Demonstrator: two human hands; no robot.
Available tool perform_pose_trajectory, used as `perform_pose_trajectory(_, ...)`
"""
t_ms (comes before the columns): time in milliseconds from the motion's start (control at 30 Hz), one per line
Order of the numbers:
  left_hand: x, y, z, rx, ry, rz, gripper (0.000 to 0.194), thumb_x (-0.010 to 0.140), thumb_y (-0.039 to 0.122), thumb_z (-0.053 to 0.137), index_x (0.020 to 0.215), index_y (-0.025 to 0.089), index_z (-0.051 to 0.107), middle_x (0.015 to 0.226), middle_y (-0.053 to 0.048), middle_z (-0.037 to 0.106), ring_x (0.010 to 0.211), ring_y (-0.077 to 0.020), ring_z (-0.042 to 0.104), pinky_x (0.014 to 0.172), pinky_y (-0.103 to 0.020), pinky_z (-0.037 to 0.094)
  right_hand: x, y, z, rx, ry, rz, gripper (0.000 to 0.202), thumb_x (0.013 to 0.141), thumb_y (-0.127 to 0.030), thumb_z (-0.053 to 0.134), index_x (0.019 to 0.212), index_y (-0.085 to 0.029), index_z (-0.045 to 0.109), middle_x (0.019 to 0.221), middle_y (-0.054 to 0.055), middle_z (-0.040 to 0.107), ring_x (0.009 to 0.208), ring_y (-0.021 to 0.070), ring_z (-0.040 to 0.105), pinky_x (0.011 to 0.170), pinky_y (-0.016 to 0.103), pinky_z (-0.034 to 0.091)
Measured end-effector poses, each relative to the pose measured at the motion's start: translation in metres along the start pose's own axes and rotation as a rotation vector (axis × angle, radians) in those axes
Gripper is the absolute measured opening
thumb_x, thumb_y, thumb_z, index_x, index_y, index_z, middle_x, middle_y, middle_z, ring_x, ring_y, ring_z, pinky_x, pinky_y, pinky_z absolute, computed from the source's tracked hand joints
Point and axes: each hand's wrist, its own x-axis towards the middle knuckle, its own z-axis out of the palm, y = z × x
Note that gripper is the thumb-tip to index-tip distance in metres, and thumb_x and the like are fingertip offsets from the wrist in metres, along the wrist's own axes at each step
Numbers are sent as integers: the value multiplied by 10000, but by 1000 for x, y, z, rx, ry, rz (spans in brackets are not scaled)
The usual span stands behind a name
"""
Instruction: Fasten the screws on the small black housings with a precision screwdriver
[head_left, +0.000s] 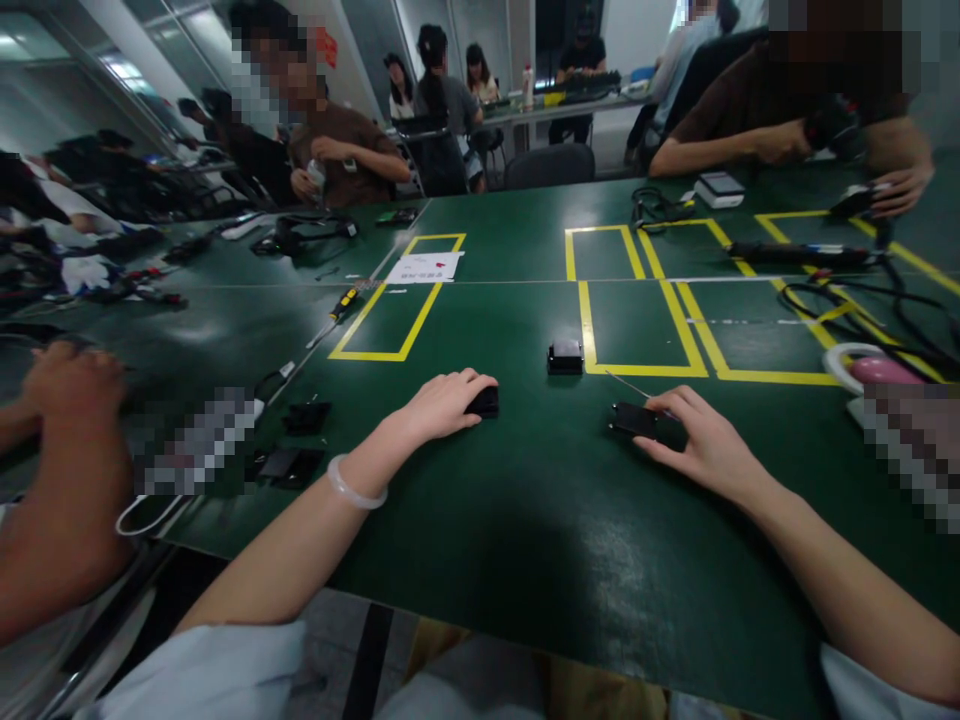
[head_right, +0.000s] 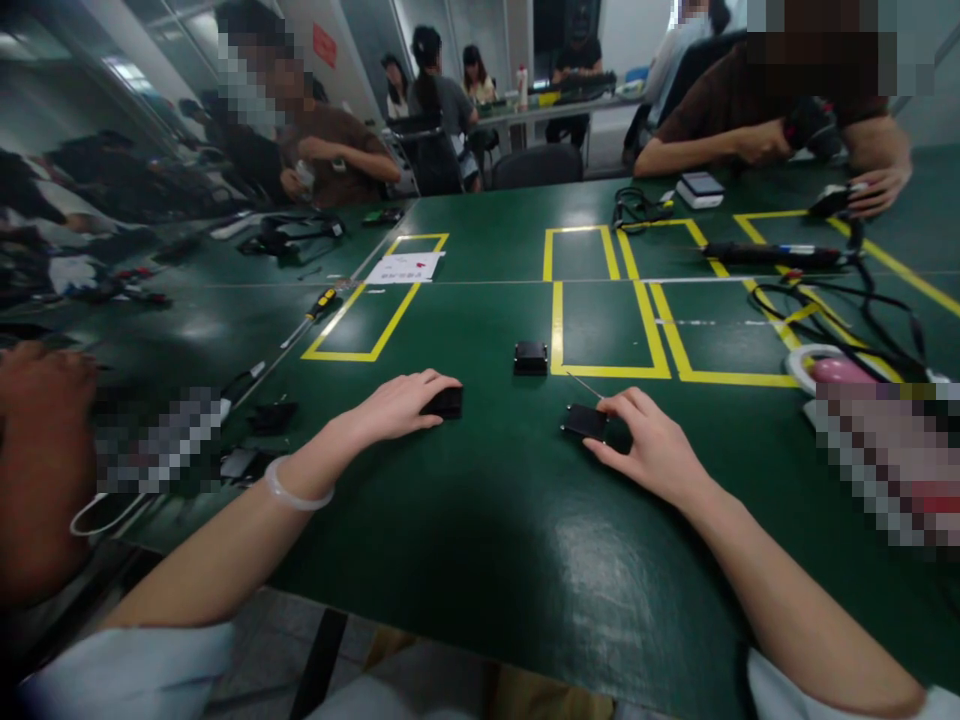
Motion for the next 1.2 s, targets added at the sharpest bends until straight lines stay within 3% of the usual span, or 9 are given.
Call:
perform_pose_trajectory(367, -56, -134, -9, 256, -123, -272, 553, 767, 225, 629, 1296, 231, 465, 1306, -105, 577, 1197, -297, 545, 982, -399, 402, 0, -11, -1, -61, -21, -60, 374, 842, -482, 566, 1097, -210, 532, 1085, 95, 552, 960, 231, 571, 789, 375, 507)
perform_pose_trajectory(567, -66, -180, -4, 341, -161, -313, 557, 776, 241, 584, 1313, 208, 439, 1347, -123, 552, 1217, -297, 532, 1004, -424, 377, 0, -15, 1, -73, -42, -89, 347, 847, -463, 567, 1077, -206, 529, 1063, 88, 552, 953, 222, 565, 779, 356, 501)
perform_pose_trajectory(800, -71, -200, -1, 374, -157, -344, 572, 766, 230, 581, 1321, 192, 450, 1262, -132, 607, 1160, -308, 564, 1055, -471, 312, 0, -16, 4, -81, -60, -109, 351, 850, -464, 567, 1085, -209, 518, 1058, 86, 539, 947, 217, 549, 764, 349, 491)
perform_pose_trajectory(1200, -81, -202, -2, 380, -167, -348, 563, 801, 176, 574, 1341, 162, 417, 1285, -135, 588, 1183, -275, 539, 1087, -489, 254, -1, -17, 7, -86, -84, -125, 358, 861, -469, 550, 1101, -207, 511, 1069, 89, 537, 956, 218, 545, 774, 356, 487)
